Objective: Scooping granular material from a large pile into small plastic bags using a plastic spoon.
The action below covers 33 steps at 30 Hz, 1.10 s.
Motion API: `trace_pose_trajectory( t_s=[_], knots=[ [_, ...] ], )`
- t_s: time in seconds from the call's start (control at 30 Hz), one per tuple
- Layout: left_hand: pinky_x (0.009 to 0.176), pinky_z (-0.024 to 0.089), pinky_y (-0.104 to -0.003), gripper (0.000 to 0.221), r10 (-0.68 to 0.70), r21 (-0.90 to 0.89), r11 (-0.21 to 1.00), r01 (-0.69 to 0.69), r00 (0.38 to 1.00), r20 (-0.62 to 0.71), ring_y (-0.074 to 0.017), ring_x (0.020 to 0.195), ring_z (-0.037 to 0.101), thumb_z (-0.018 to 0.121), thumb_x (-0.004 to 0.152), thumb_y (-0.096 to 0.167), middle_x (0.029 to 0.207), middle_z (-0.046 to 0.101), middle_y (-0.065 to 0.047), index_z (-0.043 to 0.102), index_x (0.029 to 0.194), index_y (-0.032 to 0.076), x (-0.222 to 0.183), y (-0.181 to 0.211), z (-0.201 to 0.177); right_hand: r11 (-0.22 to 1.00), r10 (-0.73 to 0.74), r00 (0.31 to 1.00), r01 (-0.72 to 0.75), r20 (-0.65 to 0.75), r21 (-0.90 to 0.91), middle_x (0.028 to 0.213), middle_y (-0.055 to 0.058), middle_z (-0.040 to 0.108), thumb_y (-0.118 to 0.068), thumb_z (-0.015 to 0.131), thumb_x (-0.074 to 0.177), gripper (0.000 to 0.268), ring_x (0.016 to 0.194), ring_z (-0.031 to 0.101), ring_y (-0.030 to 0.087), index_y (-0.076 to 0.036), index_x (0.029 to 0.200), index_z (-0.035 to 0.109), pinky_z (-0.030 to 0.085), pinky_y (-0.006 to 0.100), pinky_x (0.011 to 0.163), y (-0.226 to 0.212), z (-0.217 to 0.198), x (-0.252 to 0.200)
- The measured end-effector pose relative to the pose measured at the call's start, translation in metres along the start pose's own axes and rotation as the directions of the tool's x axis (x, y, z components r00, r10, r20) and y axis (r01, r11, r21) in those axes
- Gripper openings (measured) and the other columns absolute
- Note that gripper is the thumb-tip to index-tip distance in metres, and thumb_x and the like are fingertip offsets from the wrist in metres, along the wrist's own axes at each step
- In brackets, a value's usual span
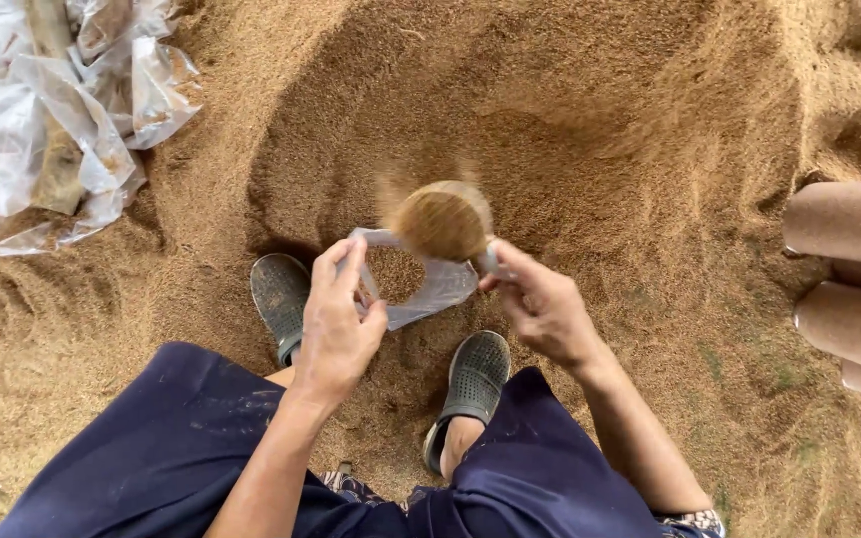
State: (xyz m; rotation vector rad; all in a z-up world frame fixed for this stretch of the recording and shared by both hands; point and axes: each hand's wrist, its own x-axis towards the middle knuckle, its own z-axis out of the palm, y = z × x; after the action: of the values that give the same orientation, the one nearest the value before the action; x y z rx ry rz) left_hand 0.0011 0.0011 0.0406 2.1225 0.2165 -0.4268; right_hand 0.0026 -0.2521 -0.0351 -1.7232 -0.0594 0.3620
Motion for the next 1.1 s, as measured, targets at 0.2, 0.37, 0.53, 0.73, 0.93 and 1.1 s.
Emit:
trace_pose_trajectory(
  t_s=[0.2, 0.37, 0.53, 0.73, 0.93, 1.1],
  knots=[
    [0.106, 0.051, -0.049, 0.070, -0.027, 0.174, 0.984, 0.028, 1.000, -0.009, -0.0410, 0.133, 0.049, 0.063, 0.084, -0.007, 0.145, 0.041, -0.023, 0.040, 0.150, -0.006, 0.002, -0.007, -0.003, 0.500, -0.520, 0.852, 0.355, 0.053, -0.790, 0.098, -0.004, 0.072, -0.009, 0.053, 0.098, 0.046, 0.079, 0.066, 0.012, -0.027, 0.139, 0.065, 0.051, 0.025, 0.073, 0.024, 0.000, 0.003],
    [0.108, 0.048, -0.054, 0.070, -0.058, 0.132, 0.989, 0.061, 0.998, -0.023, -0.0430, 0.134, 0.049, 0.058, 0.083, -0.010, 0.145, 0.042, -0.026, 0.040, 0.151, -0.006, 0.001, -0.001, -0.008, 0.952, -0.089, 0.979, 0.030, -0.182, -0.304, 0.085, 0.015, 0.070, -0.008, 0.055, 0.103, 0.039, 0.064, 0.059, 0.018, -0.008, 0.142, 0.058, 0.048, 0.028, 0.057, 0.061, -0.039, -0.011],
    [0.109, 0.048, -0.050, 0.070, -0.098, 0.149, 0.984, 0.096, 0.995, 0.006, -0.0396, 0.134, 0.049, 0.056, 0.085, -0.008, 0.145, 0.041, -0.023, 0.038, 0.153, -0.002, 0.002, 0.006, -0.010, 0.757, 0.639, 0.736, -0.549, 0.225, -0.353, 0.086, 0.021, 0.072, -0.044, 0.056, 0.101, 0.057, 0.080, 0.067, 0.029, -0.002, 0.140, 0.058, 0.054, 0.042, 0.073, 0.131, -0.047, -0.028],
    [0.106, 0.050, -0.051, 0.072, -0.111, 0.164, 0.981, 0.107, 0.994, 0.012, -0.0416, 0.134, 0.049, 0.057, 0.084, -0.009, 0.146, 0.041, -0.025, 0.039, 0.153, -0.002, 0.002, 0.008, -0.008, 0.752, 0.651, 0.722, -0.574, 0.233, -0.324, 0.080, 0.019, 0.071, -0.031, 0.058, 0.103, 0.044, 0.065, 0.062, 0.022, -0.004, 0.138, 0.061, 0.052, 0.035, 0.065, 0.140, -0.055, -0.006],
    [0.107, 0.050, -0.050, 0.071, -0.116, 0.170, 0.979, 0.113, 0.993, 0.009, -0.0410, 0.132, 0.050, 0.057, 0.084, -0.009, 0.145, 0.042, -0.025, 0.040, 0.153, -0.001, 0.003, 0.011, -0.006, 0.830, 0.453, 0.891, -0.433, -0.029, -0.351, 0.096, 0.019, 0.073, -0.020, 0.056, 0.105, 0.039, 0.076, 0.063, 0.021, -0.008, 0.142, 0.059, 0.049, 0.035, 0.072, 0.127, -0.091, 0.050],
    [0.105, 0.051, -0.048, 0.068, -0.059, 0.177, 0.983, 0.059, 0.998, -0.007, -0.0388, 0.129, 0.053, 0.055, 0.085, -0.010, 0.143, 0.044, -0.024, 0.042, 0.151, -0.002, -0.005, -0.002, -0.006, 0.875, 0.315, 0.940, -0.341, -0.130, -0.344, 0.112, 0.015, 0.072, -0.020, 0.063, 0.103, 0.039, 0.105, 0.069, 0.029, -0.014, 0.141, 0.061, 0.050, 0.045, 0.090, 0.090, -0.114, 0.069]
  ],
)
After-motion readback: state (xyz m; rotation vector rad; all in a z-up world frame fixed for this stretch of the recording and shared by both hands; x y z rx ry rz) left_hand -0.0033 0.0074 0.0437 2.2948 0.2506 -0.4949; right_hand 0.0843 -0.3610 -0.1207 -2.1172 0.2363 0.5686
